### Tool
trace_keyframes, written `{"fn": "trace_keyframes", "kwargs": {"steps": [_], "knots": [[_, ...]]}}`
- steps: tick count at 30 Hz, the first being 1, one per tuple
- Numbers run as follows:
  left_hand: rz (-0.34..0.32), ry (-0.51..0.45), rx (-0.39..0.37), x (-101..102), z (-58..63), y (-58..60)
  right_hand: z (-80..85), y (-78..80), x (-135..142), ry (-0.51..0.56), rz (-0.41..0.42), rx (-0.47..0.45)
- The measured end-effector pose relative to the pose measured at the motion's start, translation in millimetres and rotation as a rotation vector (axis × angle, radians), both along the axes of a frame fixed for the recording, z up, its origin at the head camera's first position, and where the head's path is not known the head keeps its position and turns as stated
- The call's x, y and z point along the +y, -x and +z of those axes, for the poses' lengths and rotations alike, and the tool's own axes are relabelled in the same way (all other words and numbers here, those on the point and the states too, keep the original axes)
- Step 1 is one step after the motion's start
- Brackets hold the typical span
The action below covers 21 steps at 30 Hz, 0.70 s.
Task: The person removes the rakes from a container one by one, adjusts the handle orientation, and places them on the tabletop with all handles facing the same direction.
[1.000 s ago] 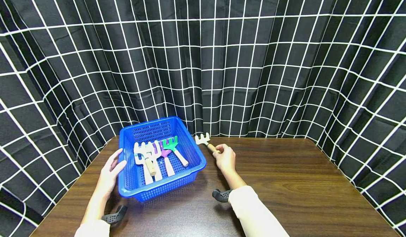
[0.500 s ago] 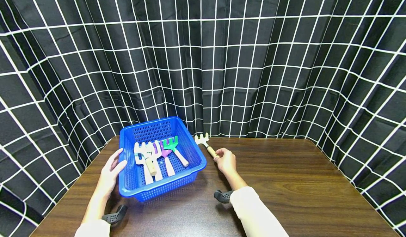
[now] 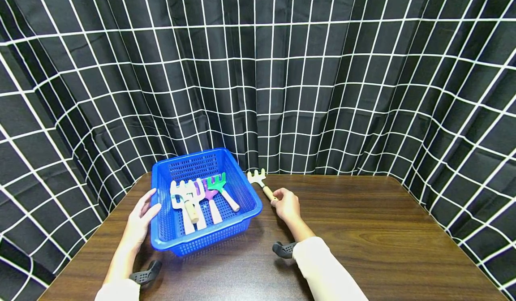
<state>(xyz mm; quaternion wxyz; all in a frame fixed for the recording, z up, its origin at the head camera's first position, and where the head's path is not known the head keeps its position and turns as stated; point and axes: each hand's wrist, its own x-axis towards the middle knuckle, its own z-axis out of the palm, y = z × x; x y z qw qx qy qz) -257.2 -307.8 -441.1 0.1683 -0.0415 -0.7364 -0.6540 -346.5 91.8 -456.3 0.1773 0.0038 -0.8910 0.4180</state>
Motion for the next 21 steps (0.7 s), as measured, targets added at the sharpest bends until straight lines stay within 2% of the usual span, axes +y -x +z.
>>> {"fn": "trace_keyframes", "kwargs": {"steps": [21], "knots": [[-0.003, -0.005, -0.012, -0.1, 0.4, -0.1, 1.3, 1.6, 0.1, -0.024, 0.021, 0.009]]}}
